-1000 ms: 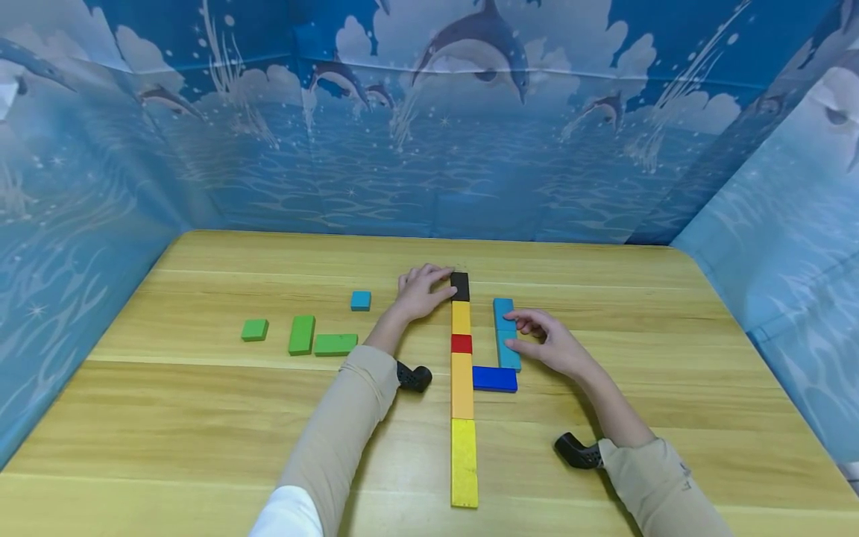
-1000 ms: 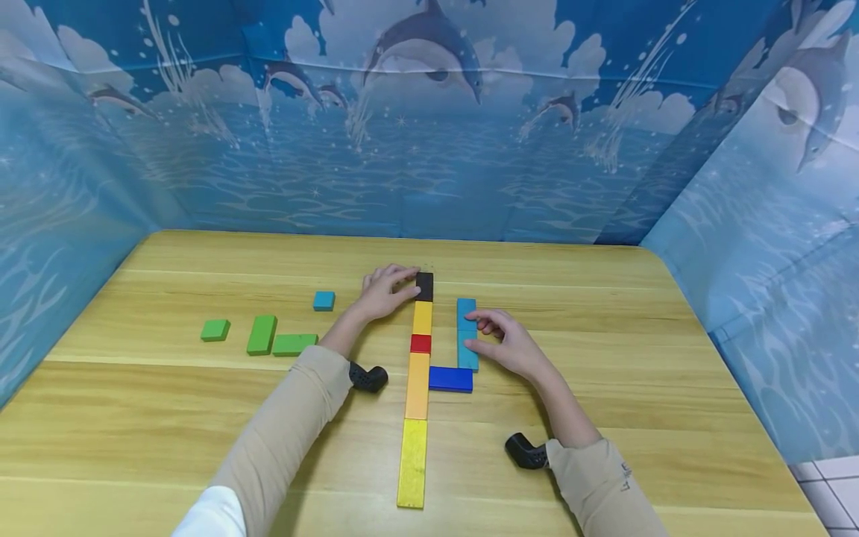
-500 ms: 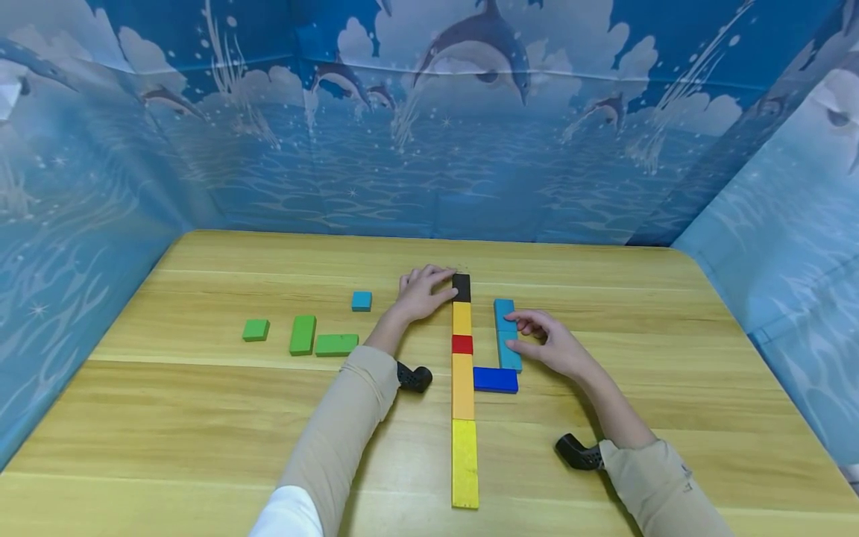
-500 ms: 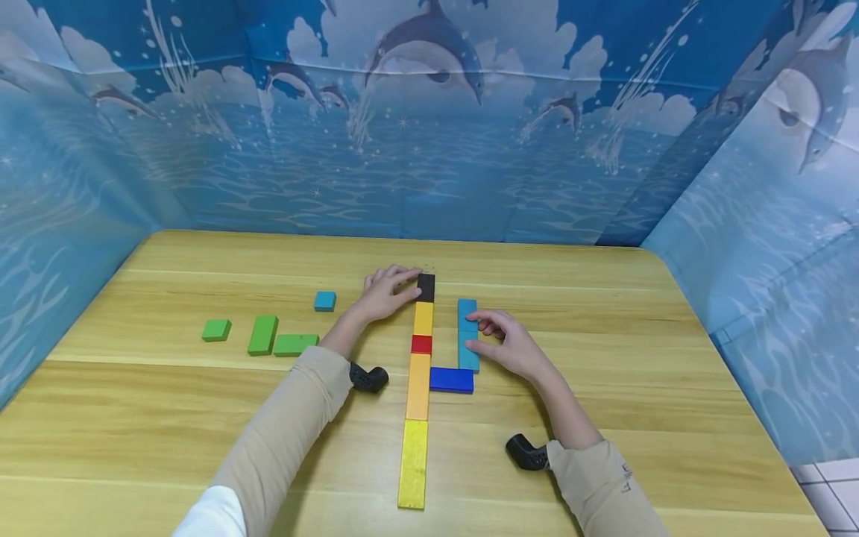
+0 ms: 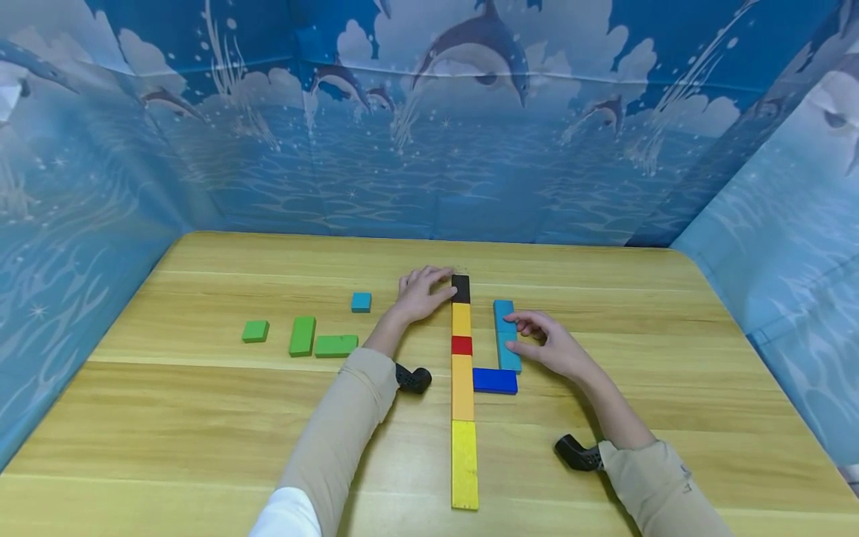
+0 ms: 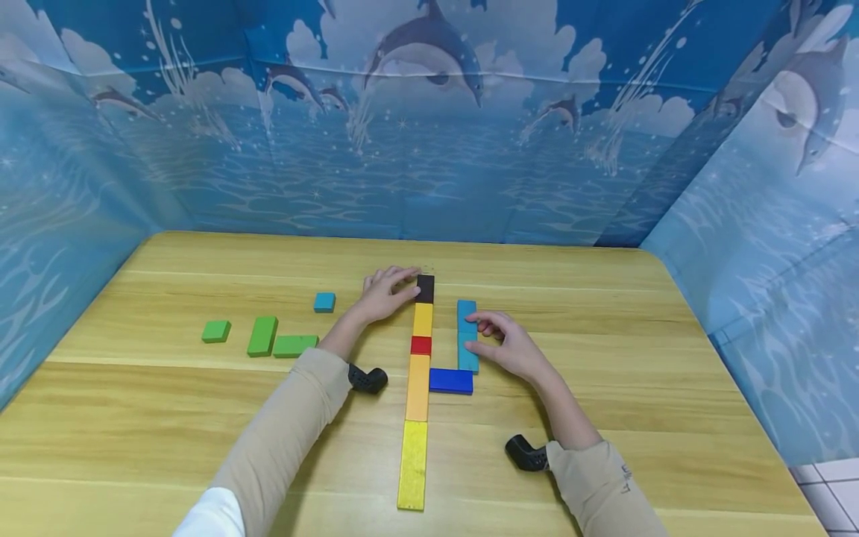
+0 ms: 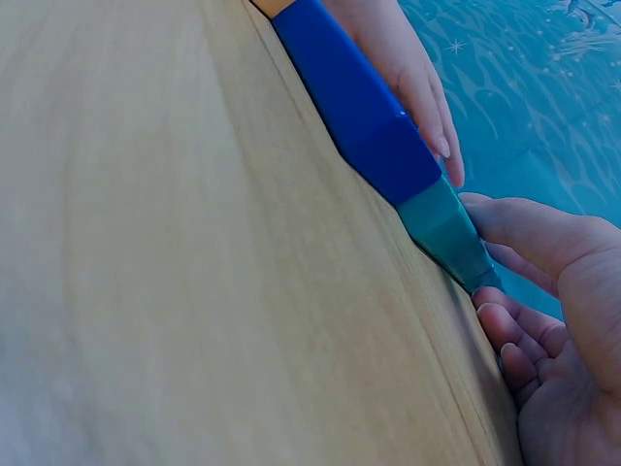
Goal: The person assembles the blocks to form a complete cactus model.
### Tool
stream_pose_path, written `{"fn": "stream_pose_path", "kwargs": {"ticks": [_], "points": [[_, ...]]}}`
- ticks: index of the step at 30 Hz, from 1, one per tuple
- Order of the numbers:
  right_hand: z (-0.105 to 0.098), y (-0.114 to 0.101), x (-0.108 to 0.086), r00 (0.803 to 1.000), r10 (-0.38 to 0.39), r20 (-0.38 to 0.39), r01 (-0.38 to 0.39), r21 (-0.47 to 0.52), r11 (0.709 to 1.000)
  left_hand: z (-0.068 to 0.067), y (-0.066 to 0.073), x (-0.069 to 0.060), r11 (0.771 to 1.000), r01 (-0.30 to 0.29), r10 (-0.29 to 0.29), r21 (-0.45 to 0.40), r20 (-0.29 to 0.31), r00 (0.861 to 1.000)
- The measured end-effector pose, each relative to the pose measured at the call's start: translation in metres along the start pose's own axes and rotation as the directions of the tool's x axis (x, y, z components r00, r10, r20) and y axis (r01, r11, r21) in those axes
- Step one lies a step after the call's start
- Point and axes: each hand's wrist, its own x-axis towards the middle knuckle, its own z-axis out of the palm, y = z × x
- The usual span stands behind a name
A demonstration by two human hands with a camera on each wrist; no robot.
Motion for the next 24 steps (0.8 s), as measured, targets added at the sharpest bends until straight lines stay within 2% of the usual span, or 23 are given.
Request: {"fn": "stream_pose_path", "kwargs": {"ticks": [3, 6, 9, 12, 14, 17, 24], "points": [[0.000, 0.005, 0.001, 1.000, -0.009, 0.000, 0.009, 0.010, 1.000, 0.001, -0.001, -0.001, 0.994, -0.009, 0.000, -0.107, -0.083, 0.997], [0.000, 0.000, 0.000, 1.000, -0.009, -0.001, 0.009, 0.017, 1.000, 0.001, 0.000, -0.004, 0.981, -0.038, 0.006, -0.191, -0.169, 0.986], [-0.002, -0.010, -0.002, 1.000, 0.001, -0.002, -0.001, 0.014, 1.000, -0.003, 0.000, -0.009, 0.975, -0.056, 0.006, -0.213, -0.229, 0.973], [-0.002, -0.011, -0.002, 1.000, 0.008, -0.003, -0.008, -0.001, 1.000, -0.009, -0.002, -0.016, 0.980, -0.053, 0.003, -0.189, -0.258, 0.966], [-0.001, -0.011, -0.003, 1.000, 0.009, -0.003, -0.009, -0.006, 1.000, -0.017, -0.004, -0.022, 0.981, -0.049, 0.000, -0.189, -0.254, 0.967], [-0.001, -0.010, -0.003, 1.000, 0.011, -0.002, -0.011, -0.006, 1.000, -0.030, -0.009, -0.033, 0.979, -0.038, -0.006, -0.198, -0.217, 0.976], [-0.001, -0.010, -0.003, 1.000, 0.012, 0.002, -0.012, 0.002, 1.000, -0.062, -0.031, -0.061, 0.982, -0.003, -0.023, -0.188, -0.141, 0.990]]}}
